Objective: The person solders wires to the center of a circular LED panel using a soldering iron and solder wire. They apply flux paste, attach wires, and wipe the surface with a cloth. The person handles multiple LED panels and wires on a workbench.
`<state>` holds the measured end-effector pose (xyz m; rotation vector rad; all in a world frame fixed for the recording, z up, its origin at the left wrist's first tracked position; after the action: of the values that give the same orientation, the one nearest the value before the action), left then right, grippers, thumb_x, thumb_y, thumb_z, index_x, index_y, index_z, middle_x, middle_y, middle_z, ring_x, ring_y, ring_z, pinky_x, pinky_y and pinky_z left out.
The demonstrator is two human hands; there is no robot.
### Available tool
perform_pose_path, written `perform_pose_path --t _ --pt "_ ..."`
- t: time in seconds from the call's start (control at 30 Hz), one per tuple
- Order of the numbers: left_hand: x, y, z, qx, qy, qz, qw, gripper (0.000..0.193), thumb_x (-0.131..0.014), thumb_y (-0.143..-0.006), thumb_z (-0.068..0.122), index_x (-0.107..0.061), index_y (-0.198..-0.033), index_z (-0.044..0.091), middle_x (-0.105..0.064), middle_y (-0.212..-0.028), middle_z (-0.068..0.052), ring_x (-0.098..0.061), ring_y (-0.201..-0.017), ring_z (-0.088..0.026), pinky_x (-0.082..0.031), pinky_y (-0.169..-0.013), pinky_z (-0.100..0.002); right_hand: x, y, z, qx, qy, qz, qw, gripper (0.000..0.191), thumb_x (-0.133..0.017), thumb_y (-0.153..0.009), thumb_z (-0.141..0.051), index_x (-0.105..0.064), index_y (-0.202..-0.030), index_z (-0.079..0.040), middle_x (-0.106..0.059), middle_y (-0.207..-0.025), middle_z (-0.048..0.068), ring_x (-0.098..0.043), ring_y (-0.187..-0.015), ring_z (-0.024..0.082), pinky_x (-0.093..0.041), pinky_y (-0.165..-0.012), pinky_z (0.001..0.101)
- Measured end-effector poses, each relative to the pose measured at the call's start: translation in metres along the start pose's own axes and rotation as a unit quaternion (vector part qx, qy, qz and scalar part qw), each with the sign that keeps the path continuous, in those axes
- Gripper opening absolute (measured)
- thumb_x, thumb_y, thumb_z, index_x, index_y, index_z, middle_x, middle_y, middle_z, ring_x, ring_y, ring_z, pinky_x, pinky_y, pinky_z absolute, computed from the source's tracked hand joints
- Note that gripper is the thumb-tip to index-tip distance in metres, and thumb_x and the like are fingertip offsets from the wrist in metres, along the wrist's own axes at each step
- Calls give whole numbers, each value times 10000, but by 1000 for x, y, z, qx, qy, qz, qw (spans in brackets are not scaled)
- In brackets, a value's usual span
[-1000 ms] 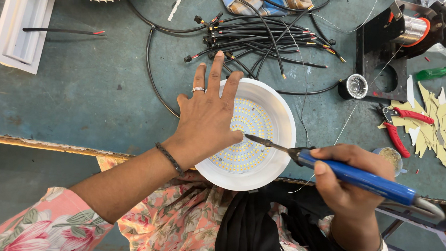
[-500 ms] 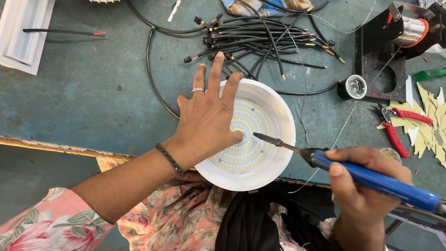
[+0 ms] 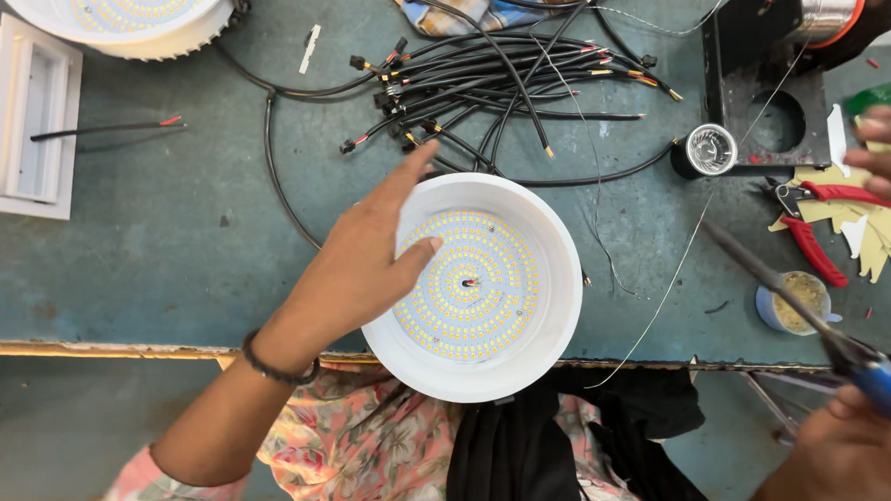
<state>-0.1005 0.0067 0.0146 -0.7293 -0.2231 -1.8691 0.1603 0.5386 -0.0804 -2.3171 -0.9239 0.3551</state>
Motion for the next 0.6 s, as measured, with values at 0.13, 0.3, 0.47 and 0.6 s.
perform_pose_path --t 0.13,0.3,0.47,0.6 --pt "11 11 -34 131 -146 57 979 561 -718 -873 239 -555 -1386 79 -723 -958 -237 -695 -883 -436 -521 -747 -518 37 3 27 -22 -15 9 1000 496 -454 -1160 -424 -556 -972 23 -570 -848 126 -501 -684 194 -424 -663 270" --pt "5 15 -50 88 -106 1 990 245 -656 -982 226 -680 -1070 -1 -683 -791 -256 -676 -763 -445 -506 -643 -499 11 13 -23 75 40 63 994 553 -432 -1157 -472 -526 -1219 69 -533 -953 147 -475 -636 172 -408 -599 251" --pt "57 21 -70 194 -84 83 974 260 -680 -987 190 -695 -1144 -16 -692 -737 -194 -587 -623 -279 -489 -585 -370 -13 0 -82 117 27 128 985 542 -503 -1141 -513 -490 -1221 23 -516 -916 121 -527 -624 194 -405 -560 275" --pt "99 -10 -49 99 376 240 890 279 -593 -1048 -12 -651 -1306 -101 -732 -1206 -188 -761 -999 -221 -637 -910 -299 -18 -1 -109 122 4 134 983 463 -642 -1125 -426 -472 -1306 -35 -511 -1009 120 -591 -731 201 -458 -573 284"
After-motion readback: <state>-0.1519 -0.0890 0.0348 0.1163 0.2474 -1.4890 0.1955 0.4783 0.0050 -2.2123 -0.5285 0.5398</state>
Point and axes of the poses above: each hand's wrist, its own y-axis away from the middle knuckle, its own x-axis out of the back of the hand, z = x × y, the point moved 10 cm from there along -y, towards the middle knuckle
